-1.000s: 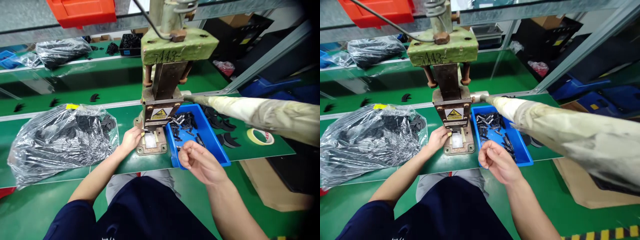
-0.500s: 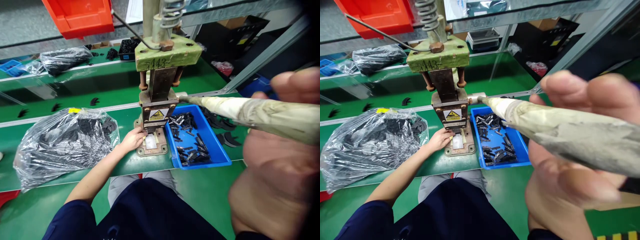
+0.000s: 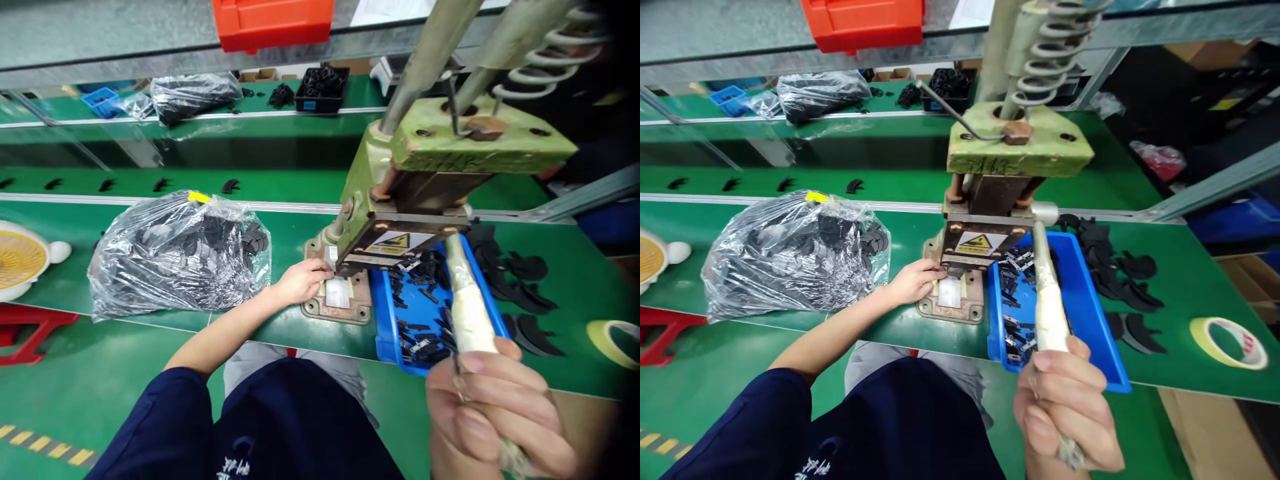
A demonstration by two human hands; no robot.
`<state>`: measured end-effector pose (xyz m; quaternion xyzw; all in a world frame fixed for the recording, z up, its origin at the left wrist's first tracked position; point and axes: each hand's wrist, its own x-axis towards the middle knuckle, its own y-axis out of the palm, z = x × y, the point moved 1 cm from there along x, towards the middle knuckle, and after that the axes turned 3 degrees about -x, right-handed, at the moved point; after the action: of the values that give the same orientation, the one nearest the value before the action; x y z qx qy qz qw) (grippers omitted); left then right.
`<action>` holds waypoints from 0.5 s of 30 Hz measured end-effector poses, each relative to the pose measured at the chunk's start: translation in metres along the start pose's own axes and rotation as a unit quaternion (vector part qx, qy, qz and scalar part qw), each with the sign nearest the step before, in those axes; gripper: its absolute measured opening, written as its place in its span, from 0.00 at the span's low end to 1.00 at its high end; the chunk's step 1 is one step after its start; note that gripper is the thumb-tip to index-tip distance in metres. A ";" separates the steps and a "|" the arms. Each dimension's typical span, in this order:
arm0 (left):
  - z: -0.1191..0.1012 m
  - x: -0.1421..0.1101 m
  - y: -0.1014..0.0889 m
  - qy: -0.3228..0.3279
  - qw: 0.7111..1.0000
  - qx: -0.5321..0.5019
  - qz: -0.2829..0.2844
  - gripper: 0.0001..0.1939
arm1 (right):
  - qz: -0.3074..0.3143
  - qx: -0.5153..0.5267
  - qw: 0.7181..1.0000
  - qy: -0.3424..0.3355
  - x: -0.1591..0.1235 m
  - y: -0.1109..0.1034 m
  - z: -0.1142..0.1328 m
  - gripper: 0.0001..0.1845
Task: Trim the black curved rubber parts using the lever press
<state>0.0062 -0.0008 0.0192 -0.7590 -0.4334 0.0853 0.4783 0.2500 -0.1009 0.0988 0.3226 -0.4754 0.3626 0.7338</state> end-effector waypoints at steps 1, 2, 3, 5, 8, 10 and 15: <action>0.000 -0.001 -0.001 0.005 1.000 -0.006 -0.001 0.19 | -0.013 0.002 1.000 -0.018 -0.003 0.004 -0.002 0.06; 0.000 -0.002 -0.003 0.008 1.000 -0.011 -0.005 0.19 | -0.023 -0.004 1.000 -0.021 -0.005 0.007 -0.004 0.07; 0.003 -0.004 -0.007 0.007 1.000 -0.013 -0.014 0.18 | -0.031 -0.013 0.999 -0.019 -0.006 0.008 -0.006 0.07; 0.015 -0.009 -0.021 -0.027 0.999 0.005 -0.042 0.17 | -0.032 -0.030 0.999 -0.008 -0.006 0.008 -0.006 0.08; 0.048 -0.018 -0.055 -0.171 0.979 0.094 -0.067 0.15 | -0.025 -0.024 0.999 0.000 -0.005 0.005 -0.004 0.10; 0.073 -0.022 -0.080 -0.267 0.947 0.173 -0.029 0.15 | -0.022 0.001 1.000 0.006 -0.005 0.005 -0.002 0.12; 0.108 -0.011 -0.116 -0.297 0.911 0.252 0.130 0.16 | 0.000 0.010 0.999 0.035 -0.006 0.003 -0.001 0.13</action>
<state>-0.1264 0.0809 0.0513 -0.6022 -0.4169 0.4752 0.4876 0.2461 -0.0997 0.0927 0.3173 -0.4460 0.3780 0.7467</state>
